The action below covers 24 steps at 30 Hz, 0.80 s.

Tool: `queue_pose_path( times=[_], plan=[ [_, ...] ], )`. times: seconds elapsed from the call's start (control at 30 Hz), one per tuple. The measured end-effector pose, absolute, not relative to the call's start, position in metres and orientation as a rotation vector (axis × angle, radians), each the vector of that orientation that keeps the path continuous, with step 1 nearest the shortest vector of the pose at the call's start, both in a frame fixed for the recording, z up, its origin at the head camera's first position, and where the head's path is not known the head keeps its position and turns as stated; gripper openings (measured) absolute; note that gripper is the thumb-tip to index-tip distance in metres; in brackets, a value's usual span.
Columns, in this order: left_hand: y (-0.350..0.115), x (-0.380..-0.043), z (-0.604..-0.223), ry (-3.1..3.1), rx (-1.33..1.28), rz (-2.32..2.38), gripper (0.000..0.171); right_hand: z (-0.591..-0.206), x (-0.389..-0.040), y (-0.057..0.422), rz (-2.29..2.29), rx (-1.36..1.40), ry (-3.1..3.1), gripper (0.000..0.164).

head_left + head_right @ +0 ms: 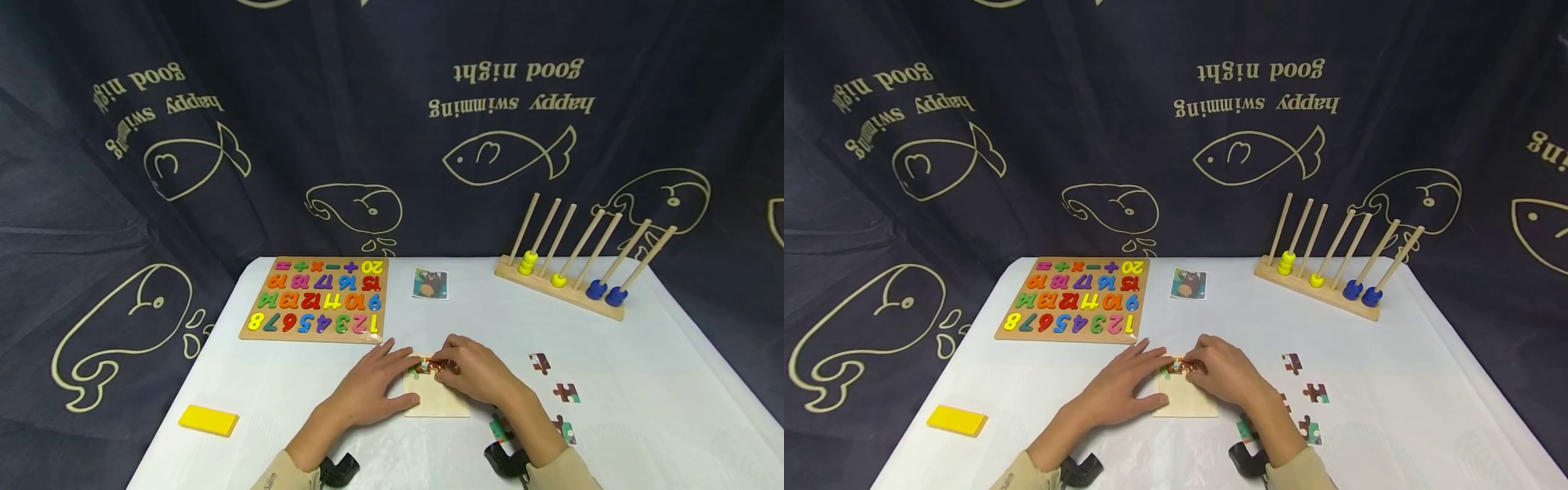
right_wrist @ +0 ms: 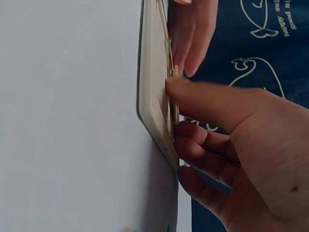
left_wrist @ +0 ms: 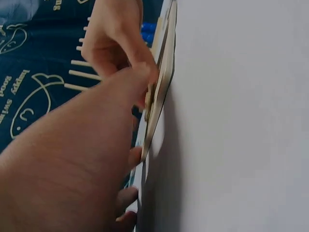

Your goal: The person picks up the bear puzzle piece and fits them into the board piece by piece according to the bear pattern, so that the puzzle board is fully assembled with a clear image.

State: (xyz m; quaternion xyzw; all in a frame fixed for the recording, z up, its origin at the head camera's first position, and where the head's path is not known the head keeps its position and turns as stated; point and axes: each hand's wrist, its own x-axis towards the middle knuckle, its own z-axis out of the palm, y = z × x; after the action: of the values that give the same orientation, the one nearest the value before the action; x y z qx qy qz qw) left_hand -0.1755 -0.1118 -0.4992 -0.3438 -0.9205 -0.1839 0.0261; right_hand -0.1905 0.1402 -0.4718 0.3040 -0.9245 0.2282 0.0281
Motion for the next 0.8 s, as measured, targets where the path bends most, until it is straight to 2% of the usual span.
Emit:
queue_pose_path(
  times=[0.13, 0.33, 0.57, 0.8],
  plan=[
    [-0.1091, -0.1747, -0.4997, -2.799, -1.072, -0.497, 0.058, -0.4722, -0.1908, 0.1400, 0.711, 0.905, -2.857, 0.022],
    [-0.1093, -0.1755, -0.5014, -2.796, -1.072, -0.465, 0.056, -0.4729, -0.1909, 0.1383, 0.748, 0.837, -2.881, 0.025],
    [-0.1090, -0.1746, -0.5006, -2.798, -1.074, -0.490, 0.053, -0.4739, -0.1915, 0.1411, 0.800, 0.864, -2.848, 0.017],
    [-0.1097, -0.1743, -0.4998, -2.800, -1.073, -0.493, 0.052, -0.4781, -0.1929, 0.1411, 0.781, 0.874, -2.820, 0.019]
  ],
)
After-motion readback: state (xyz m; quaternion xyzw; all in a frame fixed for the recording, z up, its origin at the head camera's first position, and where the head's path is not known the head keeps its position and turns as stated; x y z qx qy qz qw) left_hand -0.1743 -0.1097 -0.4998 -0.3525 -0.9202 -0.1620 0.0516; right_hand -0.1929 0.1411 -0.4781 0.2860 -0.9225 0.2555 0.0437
